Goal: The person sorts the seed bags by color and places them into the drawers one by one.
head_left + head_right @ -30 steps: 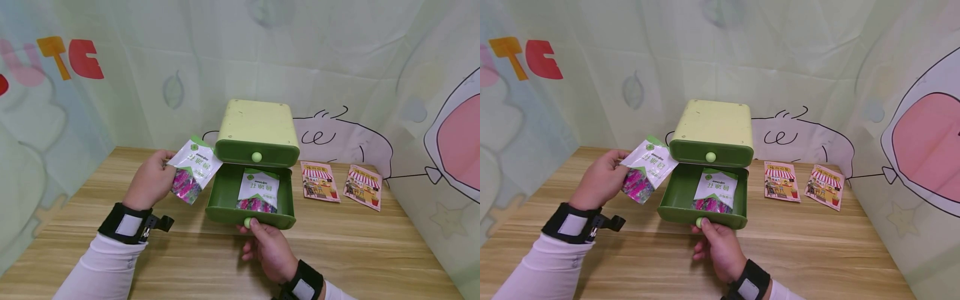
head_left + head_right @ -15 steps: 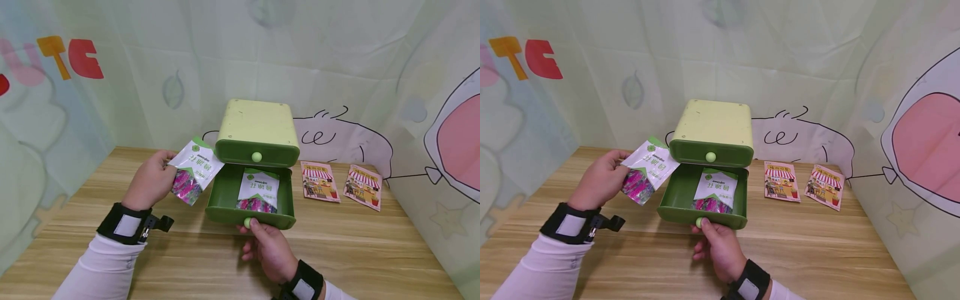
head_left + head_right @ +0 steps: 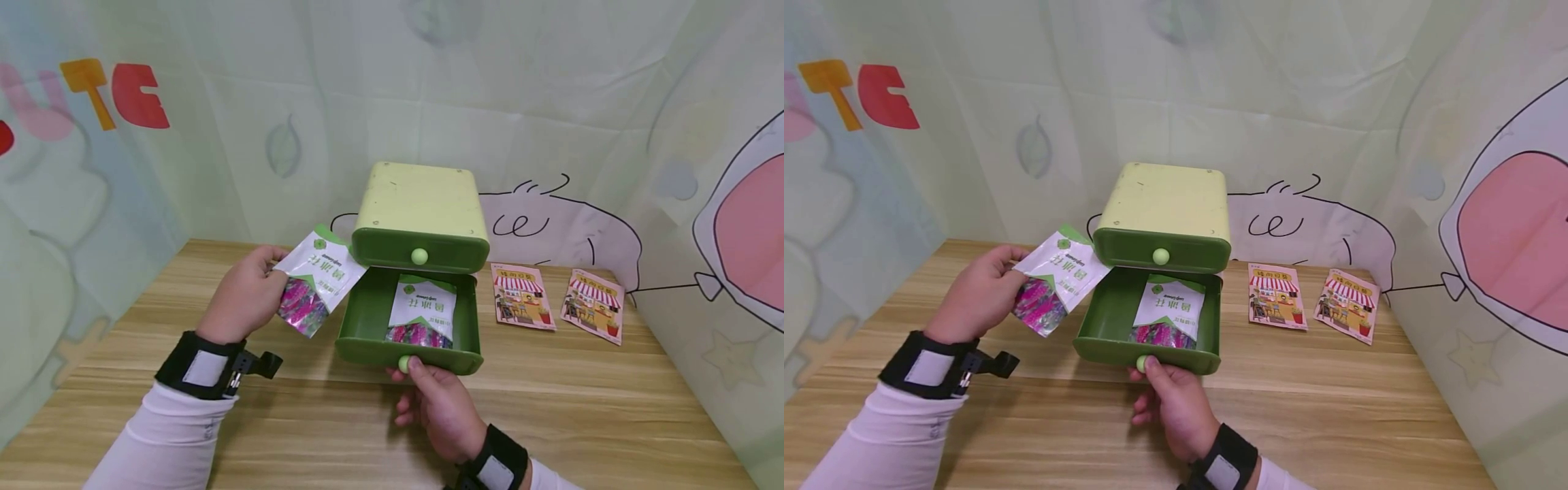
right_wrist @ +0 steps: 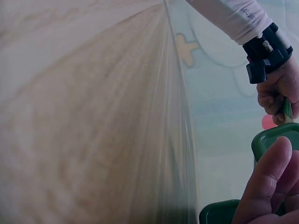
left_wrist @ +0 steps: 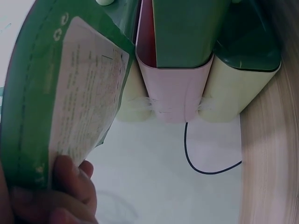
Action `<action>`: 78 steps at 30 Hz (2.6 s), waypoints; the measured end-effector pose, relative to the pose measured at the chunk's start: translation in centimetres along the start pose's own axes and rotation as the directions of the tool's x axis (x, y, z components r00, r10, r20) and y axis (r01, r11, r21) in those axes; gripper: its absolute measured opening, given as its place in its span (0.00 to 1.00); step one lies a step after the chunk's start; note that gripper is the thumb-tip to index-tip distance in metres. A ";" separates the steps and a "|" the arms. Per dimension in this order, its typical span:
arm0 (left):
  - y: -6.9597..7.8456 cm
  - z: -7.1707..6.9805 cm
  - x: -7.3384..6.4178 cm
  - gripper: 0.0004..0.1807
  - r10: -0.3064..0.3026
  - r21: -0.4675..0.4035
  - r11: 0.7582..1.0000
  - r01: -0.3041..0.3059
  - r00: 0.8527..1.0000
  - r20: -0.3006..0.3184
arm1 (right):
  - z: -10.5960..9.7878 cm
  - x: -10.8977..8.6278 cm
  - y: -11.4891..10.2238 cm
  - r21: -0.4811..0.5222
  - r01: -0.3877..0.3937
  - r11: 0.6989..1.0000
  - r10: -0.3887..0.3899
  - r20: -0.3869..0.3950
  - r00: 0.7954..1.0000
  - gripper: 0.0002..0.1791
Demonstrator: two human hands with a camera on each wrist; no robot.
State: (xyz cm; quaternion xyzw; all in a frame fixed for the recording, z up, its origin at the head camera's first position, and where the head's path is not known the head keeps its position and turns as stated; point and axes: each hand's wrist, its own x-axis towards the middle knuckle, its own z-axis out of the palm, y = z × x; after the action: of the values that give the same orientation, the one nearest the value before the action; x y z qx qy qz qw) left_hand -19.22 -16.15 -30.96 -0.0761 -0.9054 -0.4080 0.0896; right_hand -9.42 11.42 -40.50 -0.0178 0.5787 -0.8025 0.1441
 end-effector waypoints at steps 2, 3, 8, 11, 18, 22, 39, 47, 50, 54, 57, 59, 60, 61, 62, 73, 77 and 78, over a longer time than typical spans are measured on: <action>0.0 0.0 0.0 0.18 -0.007 0.000 1.000 0.007 1.000 0.006 | 0.0 0.0 0.0 0.000 0.002 1.000 -0.002 0.001 1.000 0.20; 0.0 0.0 0.0 0.18 -0.006 0.002 1.000 0.006 1.000 0.009 | 0.0 0.0 0.0 0.000 0.002 1.000 -0.002 0.002 1.000 0.20; 0.1 -0.2 -0.1 0.17 -0.007 0.011 1.000 0.007 1.000 0.024 | -0.1 0.0 0.0 0.001 0.001 1.000 -0.001 0.005 1.000 0.20; 0.2 -0.2 0.0 0.17 -0.005 0.018 1.000 0.004 1.000 0.030 | -0.1 0.0 0.0 0.000 0.002 1.000 -0.002 0.005 1.000 0.20; 0.2 -0.4 -0.2 0.17 -0.009 0.021 1.000 0.008 0.999 0.052 | -0.1 0.0 0.0 -0.004 0.003 1.000 -0.003 0.004 1.000 0.20; 0.3 -0.3 -0.2 0.17 -0.008 0.018 1.000 0.007 0.998 0.060 | -0.1 0.0 0.1 -0.002 0.002 1.000 -0.002 0.003 1.000 0.20; 0.6 -0.3 -0.3 0.16 0.001 0.001 1.000 -0.001 0.997 0.076 | -0.1 0.0 0.1 -0.001 0.007 1.000 -0.007 0.008 1.000 0.20; 0.9 -0.2 -0.4 0.15 -0.002 -0.012 1.000 0.003 0.995 0.103 | -0.1 0.0 0.2 -0.003 0.010 1.000 -0.010 0.004 1.000 0.19; 0.9 -0.1 -0.4 0.15 0.003 -0.018 1.000 -0.001 0.993 0.118 | -0.1 0.1 0.1 -0.004 0.012 1.000 -0.012 0.002 1.000 0.19; 1.0 -0.2 -0.5 0.15 0.010 -0.021 1.000 -0.007 0.992 0.127 | -0.1 0.1 0.2 0.000 0.013 1.000 -0.013 0.003 1.000 0.19; 1.1 -0.3 -0.6 0.15 0.013 -0.019 1.000 -0.010 0.990 0.138 | -0.1 0.1 0.2 0.001 0.011 1.000 -0.011 0.002 1.000 0.19; 1.2 -0.3 -0.6 0.15 0.017 -0.014 1.000 -0.015 0.989 0.146 | -0.1 0.1 0.1 -0.001 0.010 1.000 -0.010 0.001 1.000 0.19; 1.2 -0.3 -0.6 0.15 0.018 -0.014 1.000 -0.017 0.989 0.150 | -0.1 0.1 0.1 -0.001 0.010 1.000 -0.010 0.000 1.000 0.19; 1.3 -0.3 -0.7 0.15 0.018 -0.016 1.000 -0.016 0.988 0.155 | -0.1 0.1 0.1 -0.002 0.010 1.000 -0.010 -0.001 1.000 0.19; 1.3 -0.4 -0.7 0.15 0.017 -0.018 1.000 -0.015 0.987 0.159 | -0.1 0.1 0.1 -0.002 0.010 1.000 -0.010 -0.001 1.000 0.19; 1.7 -0.6 -0.9 0.15 0.013 -0.033 0.999 -0.007 0.982 0.191 | -0.1 0.0 0.1 -0.002 0.006 1.000 -0.006 0.001 1.000 0.19; 1.7 -0.7 -0.9 0.15 0.015 -0.023 1.000 -0.011 0.980 0.196 | -0.1 0.0 0.0 0.001 0.006 1.000 -0.006 0.001 1.000 0.19; 1.7 -0.7 -0.9 0.15 0.016 -0.023 1.000 -0.012 0.980 0.197 | -0.1 0.0 0.1 0.002 0.007 1.000 -0.007 0.002 1.000 0.19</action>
State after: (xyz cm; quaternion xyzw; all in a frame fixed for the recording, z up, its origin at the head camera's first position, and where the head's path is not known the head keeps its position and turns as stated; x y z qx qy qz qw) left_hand -17.89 -15.64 -29.46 -0.1233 -0.9048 -0.4077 0.0016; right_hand -9.48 11.52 -40.60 -0.0203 0.5777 -0.8035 0.1419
